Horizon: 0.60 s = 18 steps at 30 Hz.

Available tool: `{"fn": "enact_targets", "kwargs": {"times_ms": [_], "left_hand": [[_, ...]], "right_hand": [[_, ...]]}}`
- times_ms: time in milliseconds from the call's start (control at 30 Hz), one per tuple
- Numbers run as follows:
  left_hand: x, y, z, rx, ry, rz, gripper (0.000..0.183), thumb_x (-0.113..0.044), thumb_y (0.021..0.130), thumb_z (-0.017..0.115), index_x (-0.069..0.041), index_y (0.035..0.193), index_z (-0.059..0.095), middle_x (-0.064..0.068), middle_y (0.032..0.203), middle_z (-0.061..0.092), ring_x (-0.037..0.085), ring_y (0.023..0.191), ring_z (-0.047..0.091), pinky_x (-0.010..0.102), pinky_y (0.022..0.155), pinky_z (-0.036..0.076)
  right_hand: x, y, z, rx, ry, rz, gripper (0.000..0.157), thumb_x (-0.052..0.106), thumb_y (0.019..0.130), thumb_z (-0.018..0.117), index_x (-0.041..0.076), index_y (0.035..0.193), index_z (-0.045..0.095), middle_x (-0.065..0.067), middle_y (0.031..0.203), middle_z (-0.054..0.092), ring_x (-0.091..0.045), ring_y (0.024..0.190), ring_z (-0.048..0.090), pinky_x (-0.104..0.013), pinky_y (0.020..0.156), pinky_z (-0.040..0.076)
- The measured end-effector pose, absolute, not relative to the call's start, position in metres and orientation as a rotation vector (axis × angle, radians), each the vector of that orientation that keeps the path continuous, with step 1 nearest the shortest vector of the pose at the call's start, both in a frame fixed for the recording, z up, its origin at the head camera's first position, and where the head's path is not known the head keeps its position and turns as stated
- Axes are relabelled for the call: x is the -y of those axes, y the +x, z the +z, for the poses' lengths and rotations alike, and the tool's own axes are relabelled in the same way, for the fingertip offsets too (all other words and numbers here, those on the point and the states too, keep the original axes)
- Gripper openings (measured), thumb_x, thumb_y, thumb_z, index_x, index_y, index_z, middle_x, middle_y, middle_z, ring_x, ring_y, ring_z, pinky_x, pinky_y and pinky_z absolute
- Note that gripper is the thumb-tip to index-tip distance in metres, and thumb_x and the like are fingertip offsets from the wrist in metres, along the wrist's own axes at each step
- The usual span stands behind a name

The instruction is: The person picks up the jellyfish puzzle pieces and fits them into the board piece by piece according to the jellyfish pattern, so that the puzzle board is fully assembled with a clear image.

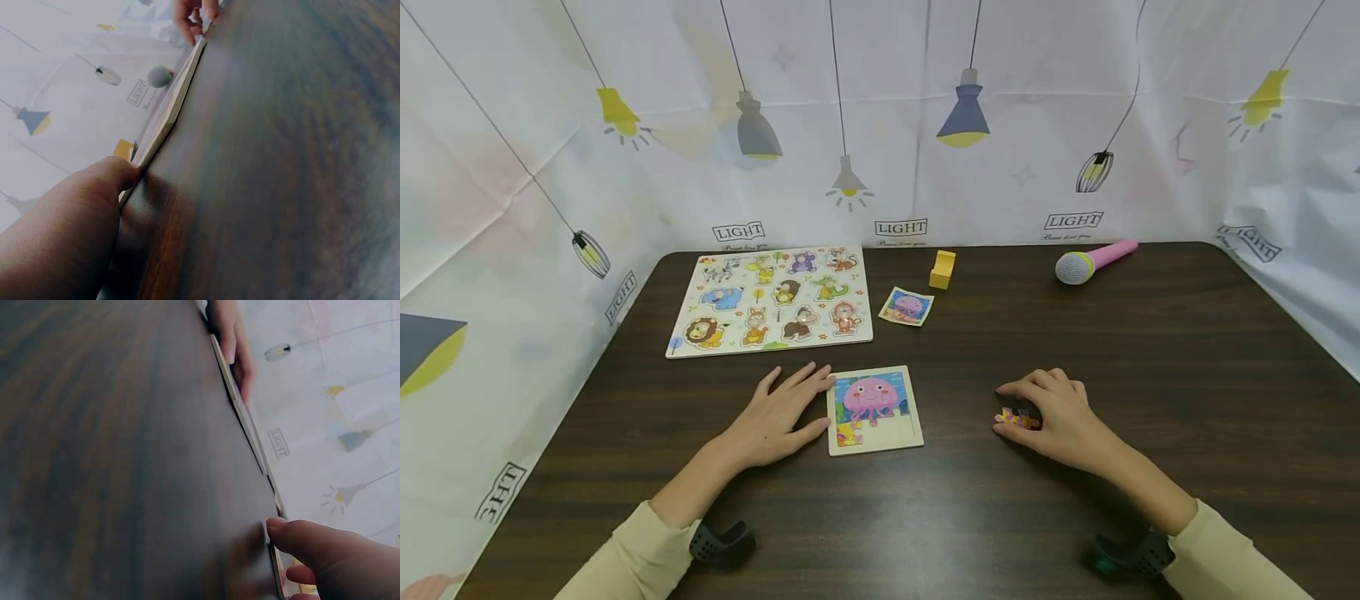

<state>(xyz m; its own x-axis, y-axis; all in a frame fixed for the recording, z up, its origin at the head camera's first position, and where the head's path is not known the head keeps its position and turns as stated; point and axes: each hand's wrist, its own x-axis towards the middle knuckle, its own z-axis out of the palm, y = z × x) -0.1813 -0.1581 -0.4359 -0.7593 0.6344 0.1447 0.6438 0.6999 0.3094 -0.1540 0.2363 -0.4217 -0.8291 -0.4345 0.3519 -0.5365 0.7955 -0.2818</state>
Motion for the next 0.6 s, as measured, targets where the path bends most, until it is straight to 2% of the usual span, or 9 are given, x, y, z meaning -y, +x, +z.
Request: {"fn": "enact_targets", "kwargs": {"times_ms": [400,600], "left_hand": [[0.1581,-0.1816,-0.4366,2.87,-1.082,-0.54,0.058,-0.045,0.094,0.042,-0.014,0.143,0.033,0.002,0.149,0.025,0.021,0.137,0.017,0.057,0.105,0.005],[0.158,-0.1813,-0.4369,2.872,-1.081,-0.535,0.058,-0.046,0.094,0.042,-0.015,0.143,0.033,0.002,0.149,0.025,0.021,0.137,0.017,0.057,0.105,0.005]], "right_hand": [[-0.2436,-0.1493,-0.4259,2.694,0.814,0.655,0.026,0.024,0.072,0.078,0.019,0.095,0.067,0.009,0.088,0.056,-0.011,0.08,0.042,-0.035,0.066,0.023],[-0.2424,-0.1489,-0.4262,2.684,0.792,0.676,0.026,0.023,0.07,0.079,0.017,0.092,0.066,0.007,0.088,0.055,-0.014,0.082,0.042,-0.036,0.066,0.024]]}}
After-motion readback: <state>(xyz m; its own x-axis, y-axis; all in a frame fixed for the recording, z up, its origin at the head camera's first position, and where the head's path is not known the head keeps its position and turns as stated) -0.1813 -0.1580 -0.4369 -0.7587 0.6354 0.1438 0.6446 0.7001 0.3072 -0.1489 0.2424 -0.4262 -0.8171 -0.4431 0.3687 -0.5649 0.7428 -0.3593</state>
